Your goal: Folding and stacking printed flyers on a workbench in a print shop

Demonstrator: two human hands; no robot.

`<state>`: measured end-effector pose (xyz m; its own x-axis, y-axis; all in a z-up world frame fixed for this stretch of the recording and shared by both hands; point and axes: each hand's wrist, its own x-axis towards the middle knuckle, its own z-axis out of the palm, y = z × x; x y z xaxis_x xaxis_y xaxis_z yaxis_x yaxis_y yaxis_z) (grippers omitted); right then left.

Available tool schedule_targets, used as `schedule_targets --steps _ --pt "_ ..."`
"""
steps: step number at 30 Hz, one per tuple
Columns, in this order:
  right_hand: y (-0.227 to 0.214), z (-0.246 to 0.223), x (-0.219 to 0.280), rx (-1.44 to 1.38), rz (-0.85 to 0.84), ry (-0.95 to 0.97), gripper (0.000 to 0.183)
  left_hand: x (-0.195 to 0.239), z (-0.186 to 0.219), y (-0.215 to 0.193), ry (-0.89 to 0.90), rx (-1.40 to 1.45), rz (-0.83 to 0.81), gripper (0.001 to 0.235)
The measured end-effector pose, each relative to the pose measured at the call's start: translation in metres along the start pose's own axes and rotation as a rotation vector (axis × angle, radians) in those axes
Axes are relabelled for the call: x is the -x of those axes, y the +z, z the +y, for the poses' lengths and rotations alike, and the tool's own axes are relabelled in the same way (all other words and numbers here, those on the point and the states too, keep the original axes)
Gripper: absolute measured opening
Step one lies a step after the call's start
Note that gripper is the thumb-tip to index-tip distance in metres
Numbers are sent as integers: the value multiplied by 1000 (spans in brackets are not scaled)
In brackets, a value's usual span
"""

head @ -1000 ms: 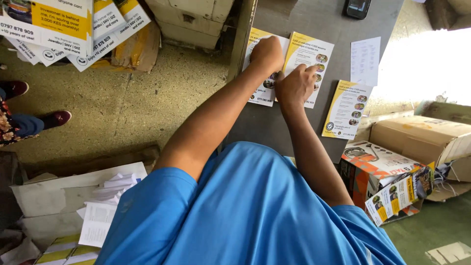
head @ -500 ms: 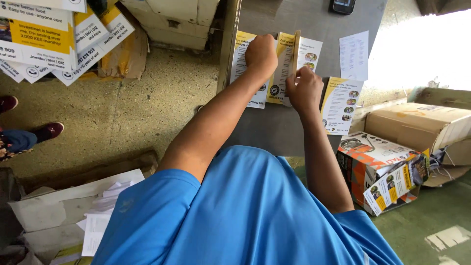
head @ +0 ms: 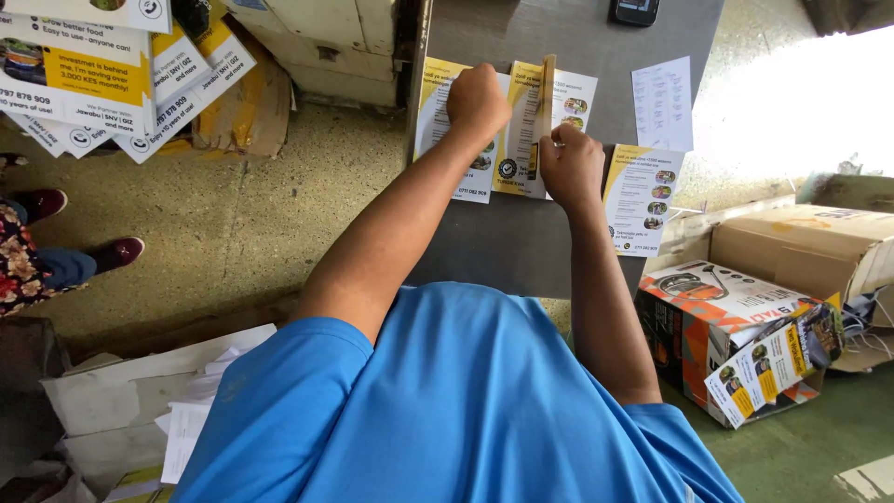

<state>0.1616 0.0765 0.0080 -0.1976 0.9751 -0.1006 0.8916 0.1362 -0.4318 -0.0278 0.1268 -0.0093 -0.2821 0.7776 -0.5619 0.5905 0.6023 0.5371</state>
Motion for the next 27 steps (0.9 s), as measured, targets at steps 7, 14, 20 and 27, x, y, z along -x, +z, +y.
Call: schedule_targets --steps 7,14,20,27 --pt "-1 5 0 -54 -31 18 24 0 -6 6 114 -124 1 28" --pt "-4 3 0 -54 -57 27 24 -22 -28 6 242 98 -53 24" --pt "-7 6 1 -134 -65 31 27 -12 -23 1 250 32 -30 17" --pt "2 11 -1 -74 -44 -6 27 -6 -19 1 213 94 -14 29"
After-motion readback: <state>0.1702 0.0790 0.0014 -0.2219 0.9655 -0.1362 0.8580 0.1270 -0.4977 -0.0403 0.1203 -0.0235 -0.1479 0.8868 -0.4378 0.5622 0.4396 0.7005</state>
